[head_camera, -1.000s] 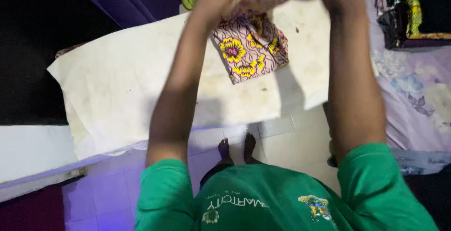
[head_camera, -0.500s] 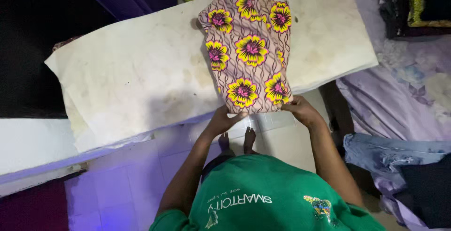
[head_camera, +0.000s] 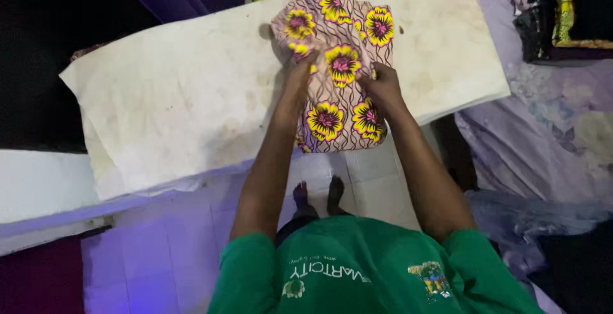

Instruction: The person folds a floral-patterned cloth on a white table, then folds a pair of dark trousers. The person smooths and aligns each item before folding it into a compact rectangle and placing it on a nearby bed.

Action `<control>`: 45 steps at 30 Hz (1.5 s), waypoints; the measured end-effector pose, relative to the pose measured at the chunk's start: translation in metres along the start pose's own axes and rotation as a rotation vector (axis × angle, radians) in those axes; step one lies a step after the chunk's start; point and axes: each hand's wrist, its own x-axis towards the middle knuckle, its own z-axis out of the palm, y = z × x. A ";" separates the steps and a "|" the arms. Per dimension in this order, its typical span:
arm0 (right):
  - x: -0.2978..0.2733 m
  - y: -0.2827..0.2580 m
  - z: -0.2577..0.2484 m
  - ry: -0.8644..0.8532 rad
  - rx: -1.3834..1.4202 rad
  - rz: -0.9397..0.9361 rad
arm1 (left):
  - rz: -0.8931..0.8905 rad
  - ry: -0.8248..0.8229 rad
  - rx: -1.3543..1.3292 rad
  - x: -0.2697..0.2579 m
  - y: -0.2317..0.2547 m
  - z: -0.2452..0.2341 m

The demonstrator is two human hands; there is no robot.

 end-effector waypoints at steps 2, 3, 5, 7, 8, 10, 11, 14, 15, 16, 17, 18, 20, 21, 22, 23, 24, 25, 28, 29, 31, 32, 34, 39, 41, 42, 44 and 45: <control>-0.007 0.006 -0.007 0.036 0.267 0.005 | 0.306 -0.238 -0.151 -0.002 0.004 0.010; -0.015 0.009 -0.018 0.073 0.357 0.014 | 0.458 -0.359 -0.226 -0.004 0.006 0.012; -0.018 0.016 -0.028 0.133 0.235 0.001 | 0.365 -0.167 -0.018 -0.006 0.017 0.012; -0.021 0.025 -0.029 0.182 -0.186 -0.027 | 0.272 0.023 0.161 -0.018 0.020 0.000; -0.014 0.025 -0.029 0.245 -0.298 -0.066 | 0.254 0.118 0.229 -0.020 0.027 -0.007; -0.003 0.020 -0.034 0.369 -0.519 -0.146 | 0.231 0.232 0.304 -0.024 0.038 -0.013; 0.009 0.016 -0.036 0.328 -0.379 0.011 | 0.229 0.250 0.314 -0.023 0.042 -0.013; 0.025 0.010 -0.029 0.234 -0.089 0.301 | 0.398 -0.067 -0.095 -0.027 0.034 -0.010; 0.025 0.008 -0.025 0.223 -0.075 0.260 | 0.481 -0.237 -0.307 -0.024 0.032 -0.007; 0.032 0.003 -0.022 0.214 -0.061 0.206 | 0.491 -0.129 -0.170 -0.017 0.035 -0.002; 0.037 -0.002 -0.019 0.213 -0.136 0.090 | 0.497 -0.019 -0.034 -0.010 0.038 0.001; 0.033 -0.002 -0.016 0.209 -0.215 -0.012 | 0.484 0.095 0.102 -0.007 0.034 0.002; 0.031 -0.005 -0.011 0.189 -0.226 -0.131 | 0.379 0.164 0.426 -0.001 0.028 0.000; 0.031 -0.006 -0.008 0.175 -0.160 -0.146 | 0.324 0.198 0.590 0.002 0.025 -0.001; 0.030 -0.007 -0.005 0.160 -0.093 -0.159 | 0.383 0.223 0.549 0.004 0.020 -0.001; 0.030 -0.008 -0.003 0.198 -0.295 -0.072 | 0.442 0.247 0.511 0.006 0.015 0.001; 0.034 -0.010 -0.002 0.234 -0.497 0.009 | 0.507 0.273 0.474 0.009 0.013 0.003; 0.038 -0.012 0.000 0.269 -0.699 0.092 | 0.561 0.222 0.357 0.013 0.012 0.006; 0.049 -0.012 0.007 0.251 -0.581 -0.212 | 0.571 0.073 0.121 0.027 0.008 0.010; 0.056 -0.012 0.008 0.169 -0.284 -0.120 | 0.477 0.033 0.118 0.031 0.008 0.008; 0.066 -0.008 0.005 0.001 0.307 0.073 | 0.358 -0.088 -0.013 0.035 0.005 0.001; 0.069 -0.006 0.000 -0.015 0.393 0.084 | 0.341 -0.172 -0.141 0.037 0.006 -0.004; 0.074 -0.003 -0.017 -0.049 0.561 0.109 | 0.328 -0.237 -0.256 0.036 0.008 -0.014; 0.061 0.017 -0.019 0.225 -0.246 0.042 | 0.285 -0.210 0.044 0.002 -0.007 -0.029; 0.050 0.022 -0.013 0.182 -0.345 0.085 | 0.233 -0.048 0.330 -0.016 -0.008 -0.030; 0.045 0.024 -0.010 0.180 -0.443 0.121 | 0.202 0.032 0.473 -0.024 -0.009 -0.027; 0.041 0.025 -0.002 0.252 -0.704 -0.007 | 0.216 0.108 0.701 -0.038 -0.004 -0.015; 0.039 0.025 0.005 0.323 -0.865 -0.175 | 0.225 0.146 0.815 -0.042 0.001 -0.009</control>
